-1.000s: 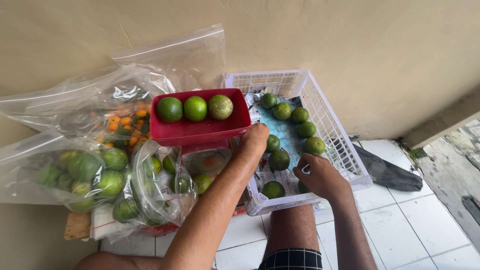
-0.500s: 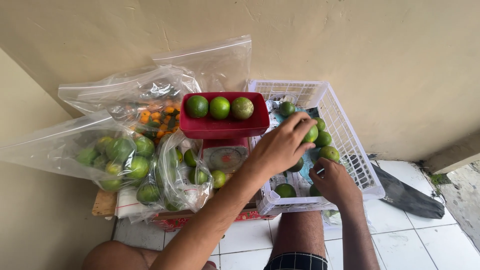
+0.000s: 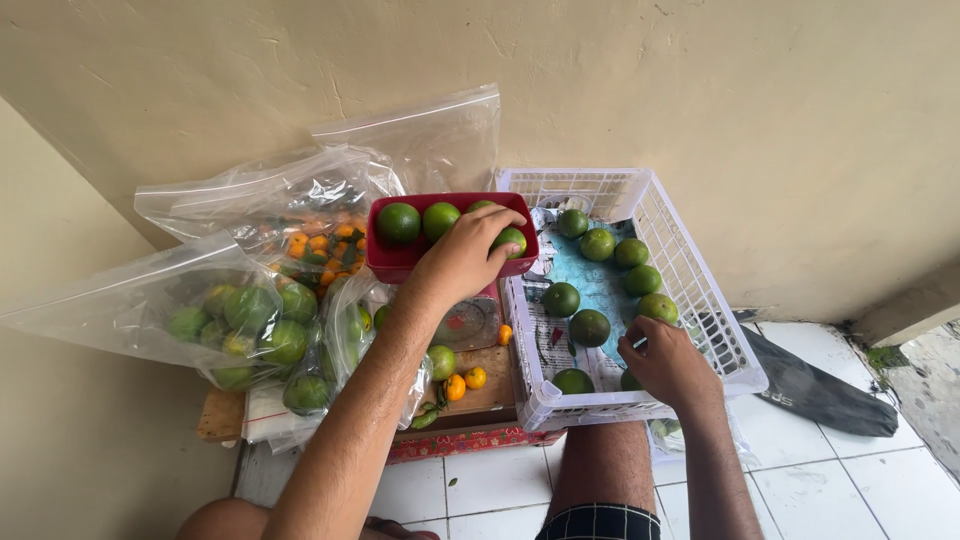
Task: The person sits on the floor and uses a red mechanical scale to weigh green citrus fruits. They pick fruits from a white crate and plastic bags, place them into the scale's tray, and occasionally transfer them into a clear plastic bag.
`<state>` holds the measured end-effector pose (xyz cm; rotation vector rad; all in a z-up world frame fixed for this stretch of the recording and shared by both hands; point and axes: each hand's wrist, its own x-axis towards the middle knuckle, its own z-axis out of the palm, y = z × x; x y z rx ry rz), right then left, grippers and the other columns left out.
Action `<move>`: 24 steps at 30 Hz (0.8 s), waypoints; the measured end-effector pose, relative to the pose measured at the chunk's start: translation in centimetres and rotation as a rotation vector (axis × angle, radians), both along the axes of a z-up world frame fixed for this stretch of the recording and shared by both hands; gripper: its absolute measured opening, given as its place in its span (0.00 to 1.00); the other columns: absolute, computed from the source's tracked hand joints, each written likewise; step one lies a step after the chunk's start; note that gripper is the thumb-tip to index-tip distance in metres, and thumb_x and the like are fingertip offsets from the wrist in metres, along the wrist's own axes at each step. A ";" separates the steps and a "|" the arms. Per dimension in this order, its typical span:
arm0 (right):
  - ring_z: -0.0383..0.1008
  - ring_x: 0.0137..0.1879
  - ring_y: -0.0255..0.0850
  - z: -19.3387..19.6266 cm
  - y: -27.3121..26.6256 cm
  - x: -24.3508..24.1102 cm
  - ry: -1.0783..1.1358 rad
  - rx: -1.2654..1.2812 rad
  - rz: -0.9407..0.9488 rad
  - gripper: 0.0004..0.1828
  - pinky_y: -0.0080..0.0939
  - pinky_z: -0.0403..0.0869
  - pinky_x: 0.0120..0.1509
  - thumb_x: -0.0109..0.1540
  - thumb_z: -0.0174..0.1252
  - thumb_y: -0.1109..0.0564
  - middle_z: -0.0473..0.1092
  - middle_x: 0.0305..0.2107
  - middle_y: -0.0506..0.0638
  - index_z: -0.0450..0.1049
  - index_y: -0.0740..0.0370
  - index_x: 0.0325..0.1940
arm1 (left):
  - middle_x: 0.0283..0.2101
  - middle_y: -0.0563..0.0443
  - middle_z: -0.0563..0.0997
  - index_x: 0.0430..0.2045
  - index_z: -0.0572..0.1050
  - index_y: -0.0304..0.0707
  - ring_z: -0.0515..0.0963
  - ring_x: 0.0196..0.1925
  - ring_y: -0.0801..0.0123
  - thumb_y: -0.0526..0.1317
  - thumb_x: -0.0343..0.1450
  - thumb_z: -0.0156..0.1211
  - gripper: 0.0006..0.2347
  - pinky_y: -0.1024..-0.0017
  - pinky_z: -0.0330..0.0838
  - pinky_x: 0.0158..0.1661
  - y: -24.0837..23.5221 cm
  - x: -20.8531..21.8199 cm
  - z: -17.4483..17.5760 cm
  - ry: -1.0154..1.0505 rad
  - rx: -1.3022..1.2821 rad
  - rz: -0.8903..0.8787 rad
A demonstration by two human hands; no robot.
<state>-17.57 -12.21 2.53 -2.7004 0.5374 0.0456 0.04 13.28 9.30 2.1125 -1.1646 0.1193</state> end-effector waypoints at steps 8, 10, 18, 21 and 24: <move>0.82 0.50 0.57 0.5 0.4 0.1 -0.003 0.022 -0.005 0.19 0.56 0.81 0.50 0.65 0.53 0.46 0.78 0.40 0.61 0.79 0.62 0.47 | 0.57 0.38 0.76 0.55 0.75 0.34 0.76 0.63 0.45 0.31 0.74 0.56 0.14 0.53 0.70 0.62 0.5 -0.3 0.3 0.017 -0.039 0.003; 0.82 0.50 0.58 0.3 0.3 0.0 0.001 0.026 -0.015 0.19 0.57 0.80 0.50 0.65 0.54 0.45 0.78 0.40 0.61 0.79 0.61 0.47 | 0.57 0.38 0.76 0.56 0.75 0.33 0.76 0.63 0.45 0.31 0.74 0.56 0.14 0.53 0.70 0.63 0.6 -0.4 0.2 0.021 -0.037 -0.010; 0.81 0.50 0.55 0.8 0.4 -0.4 -0.124 0.032 -0.018 0.17 0.56 0.79 0.51 0.63 0.52 0.48 0.77 0.39 0.60 0.77 0.61 0.46 | 0.55 0.46 0.78 0.49 0.80 0.41 0.78 0.59 0.54 0.37 0.70 0.66 0.13 0.60 0.79 0.48 -3.8 -4.7 -0.1 -0.561 0.061 0.039; 0.81 0.51 0.55 0.7 0.5 -0.6 -0.159 0.035 -0.051 0.17 0.58 0.79 0.51 0.62 0.54 0.49 0.77 0.41 0.60 0.76 0.61 0.48 | 0.47 0.41 0.82 0.46 0.81 0.37 0.82 0.51 0.54 0.36 0.73 0.63 0.09 0.61 0.81 0.44 -7.8 -6.5 -2.1 -0.329 0.013 -0.173; 0.80 0.51 0.57 1.5 0.8 -0.9 -0.138 0.063 -0.109 0.16 0.59 0.78 0.51 0.62 0.52 0.51 0.77 0.42 0.59 0.76 0.58 0.50 | 0.41 0.44 0.82 0.46 0.81 0.38 0.82 0.47 0.51 0.37 0.67 0.67 0.13 0.53 0.80 0.41 -10.7 -6.0 -5.7 -0.237 0.276 -0.061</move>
